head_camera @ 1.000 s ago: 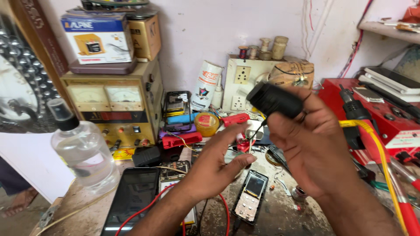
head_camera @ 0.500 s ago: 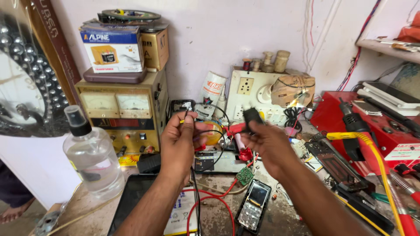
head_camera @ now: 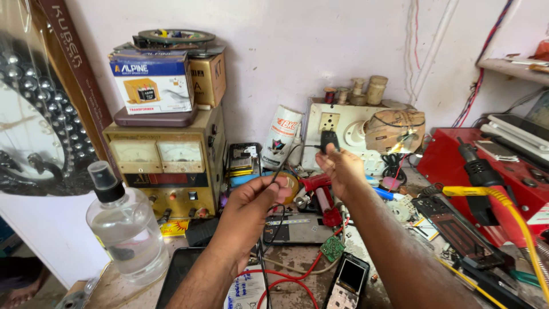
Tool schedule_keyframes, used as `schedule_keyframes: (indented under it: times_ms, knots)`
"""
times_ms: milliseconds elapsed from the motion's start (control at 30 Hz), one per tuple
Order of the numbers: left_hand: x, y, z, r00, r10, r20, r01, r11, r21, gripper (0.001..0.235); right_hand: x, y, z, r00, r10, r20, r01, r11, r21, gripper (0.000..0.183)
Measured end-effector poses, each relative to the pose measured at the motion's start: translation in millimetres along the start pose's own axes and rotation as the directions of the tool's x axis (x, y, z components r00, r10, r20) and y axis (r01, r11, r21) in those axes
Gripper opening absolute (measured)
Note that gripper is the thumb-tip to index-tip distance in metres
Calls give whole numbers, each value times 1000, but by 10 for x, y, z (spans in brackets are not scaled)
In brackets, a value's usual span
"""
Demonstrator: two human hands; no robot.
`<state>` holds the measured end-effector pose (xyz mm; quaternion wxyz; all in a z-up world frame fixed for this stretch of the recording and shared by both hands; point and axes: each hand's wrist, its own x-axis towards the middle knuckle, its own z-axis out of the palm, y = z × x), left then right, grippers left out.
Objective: The person connects a charger to a disassembled mobile phone and tests the screen response. They then use a metal tool to pry open the back cover, remove the battery, and reinsert it. The phone is handled and inspected throughout the process.
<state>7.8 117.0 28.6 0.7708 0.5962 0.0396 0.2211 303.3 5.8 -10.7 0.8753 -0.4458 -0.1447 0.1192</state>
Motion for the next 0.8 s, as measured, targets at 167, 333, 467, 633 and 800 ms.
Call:
schedule_keyframes:
  times_ms: [167,333,467,633,800]
  knots:
    - [-18,-30,28,995,-11,-96,24,989,144,30,-6,-169,76,997,-6,-73,1,998,-66,24]
    - [5,-125,-1,992,24,-126,4,977,214,30,351,-72,138,988,-2,-152,-15,994,-109,25]
    - [82,-305,-53,990,68,-124,-38,971,236,28,595,-4,148,990,0,-139,-21,988,-153,37]
    - [81,-419,-33,985,150,-81,-125,958,260,26,57,-322,252,983,149,-108,-182,882,-436,59]
    - [71,-459,-58,977,154,-148,-94,932,351,31,-1520,-764,114,992,108,65,-20,646,-763,58]
